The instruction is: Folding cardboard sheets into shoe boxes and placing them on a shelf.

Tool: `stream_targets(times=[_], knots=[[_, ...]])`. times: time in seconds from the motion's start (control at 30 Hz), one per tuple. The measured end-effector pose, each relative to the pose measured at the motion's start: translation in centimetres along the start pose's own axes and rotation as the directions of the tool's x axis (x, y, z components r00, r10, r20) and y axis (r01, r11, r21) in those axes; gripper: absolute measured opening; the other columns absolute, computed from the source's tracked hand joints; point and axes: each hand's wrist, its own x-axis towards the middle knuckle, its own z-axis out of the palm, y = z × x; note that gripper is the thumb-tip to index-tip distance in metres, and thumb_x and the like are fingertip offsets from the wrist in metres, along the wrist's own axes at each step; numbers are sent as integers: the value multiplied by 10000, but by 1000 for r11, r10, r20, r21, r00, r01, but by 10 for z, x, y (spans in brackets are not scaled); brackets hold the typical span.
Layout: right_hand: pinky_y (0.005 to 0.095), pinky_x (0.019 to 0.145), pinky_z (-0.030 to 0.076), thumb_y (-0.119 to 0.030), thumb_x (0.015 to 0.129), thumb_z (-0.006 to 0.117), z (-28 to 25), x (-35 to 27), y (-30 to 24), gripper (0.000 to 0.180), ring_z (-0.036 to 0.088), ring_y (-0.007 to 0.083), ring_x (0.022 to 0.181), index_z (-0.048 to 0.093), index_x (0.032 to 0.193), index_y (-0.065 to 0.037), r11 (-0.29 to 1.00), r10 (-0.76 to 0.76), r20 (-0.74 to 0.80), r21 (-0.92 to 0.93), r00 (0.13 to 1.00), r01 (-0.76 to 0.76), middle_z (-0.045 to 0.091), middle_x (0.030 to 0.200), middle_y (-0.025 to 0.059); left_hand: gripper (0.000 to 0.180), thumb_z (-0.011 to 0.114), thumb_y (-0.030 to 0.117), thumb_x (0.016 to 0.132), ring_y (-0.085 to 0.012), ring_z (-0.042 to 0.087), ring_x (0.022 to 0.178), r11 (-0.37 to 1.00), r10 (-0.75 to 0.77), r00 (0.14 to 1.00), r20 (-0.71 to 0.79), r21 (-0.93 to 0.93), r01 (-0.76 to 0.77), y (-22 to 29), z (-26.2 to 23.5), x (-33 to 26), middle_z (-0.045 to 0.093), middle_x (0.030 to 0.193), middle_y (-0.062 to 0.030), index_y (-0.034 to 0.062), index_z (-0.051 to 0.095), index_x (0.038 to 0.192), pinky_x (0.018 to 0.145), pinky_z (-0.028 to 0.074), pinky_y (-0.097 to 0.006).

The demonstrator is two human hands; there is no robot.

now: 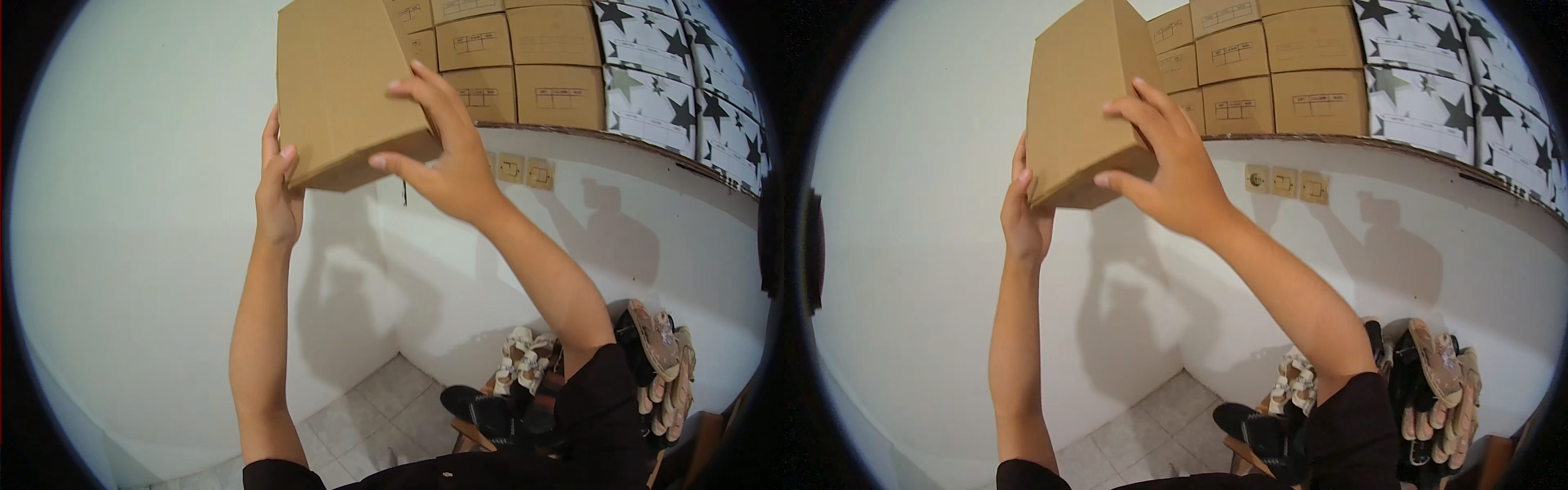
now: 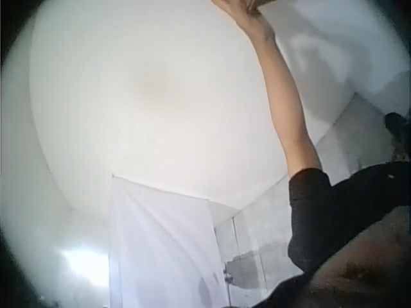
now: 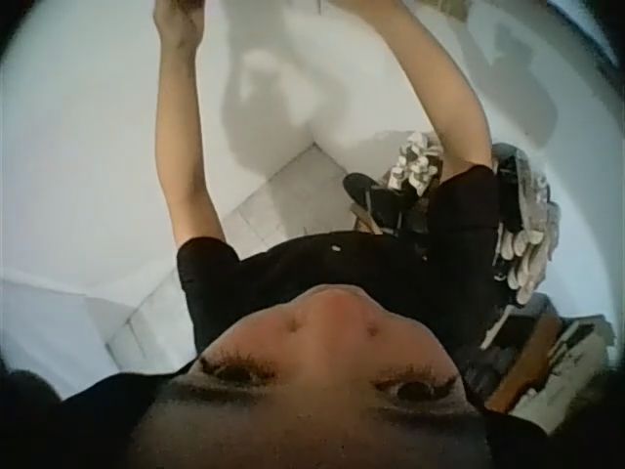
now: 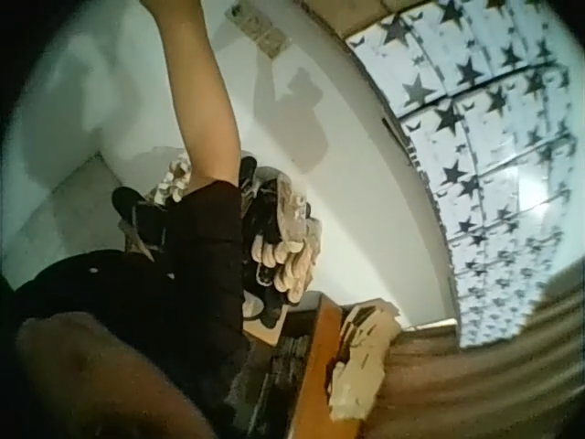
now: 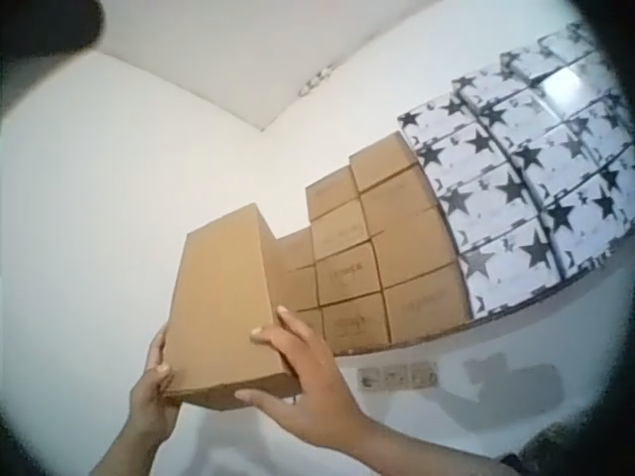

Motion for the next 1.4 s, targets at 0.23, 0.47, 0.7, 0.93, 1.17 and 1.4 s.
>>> stream_targets(times=[0.23,0.47,0.7,0.93,1.17,1.4], knots=[[396,919,405,-183,635,785,38,94,80,601,454,351,1140,510,1168,-152,959,-224,-22,-182,974,216,421,1323,167,729,496,355,829,-247,291,1315,971,239,959,154,-48,-234,-71,-36,109,321,1405,-107,59,196,1423,1065,238,-390],[345,893,435,-171,727,753,64,176,108,616,501,264,1086,432,1240,-55,927,-193,-96,-344,977,150,497,1162,162,811,661,215,821,-262,374,1263,853,522,852,47,10,-523,-115,-44,233,429,1300,-200,6,152,1417,1024,316,-370],[332,783,477,-122,862,584,65,210,122,518,555,237,960,324,1305,-55,831,-87,-117,-557,989,7,507,1087,172,745,566,150,880,-370,354,1264,827,555,832,7,-115,-551,-130,-25,271,324,1385,-248,51,92,1446,1020,338,-444],[299,798,468,-37,832,564,54,212,148,396,554,212,996,419,1199,-3,807,-248,49,-542,967,235,527,1093,173,596,678,235,834,-215,542,953,654,619,655,-432,-177,-735,-152,-6,327,484,1005,-142,12,341,1271,784,499,-293],[311,871,440,12,785,554,48,212,174,354,529,247,1069,519,1135,56,676,-366,104,-653,925,341,526,1151,166,425,564,235,914,-140,543,877,657,581,760,-290,-384,-649,-166,12,361,559,986,-114,-7,442,1242,728,461,-248],[366,968,378,-81,794,587,40,221,195,433,496,306,1119,507,1210,9,626,-252,70,-748,965,218,483,1253,173,602,296,390,987,-269,189,1357,707,679,734,-20,-253,-660,-179,39,383,223,1460,-177,6,152,1427,1103,166,-351]])
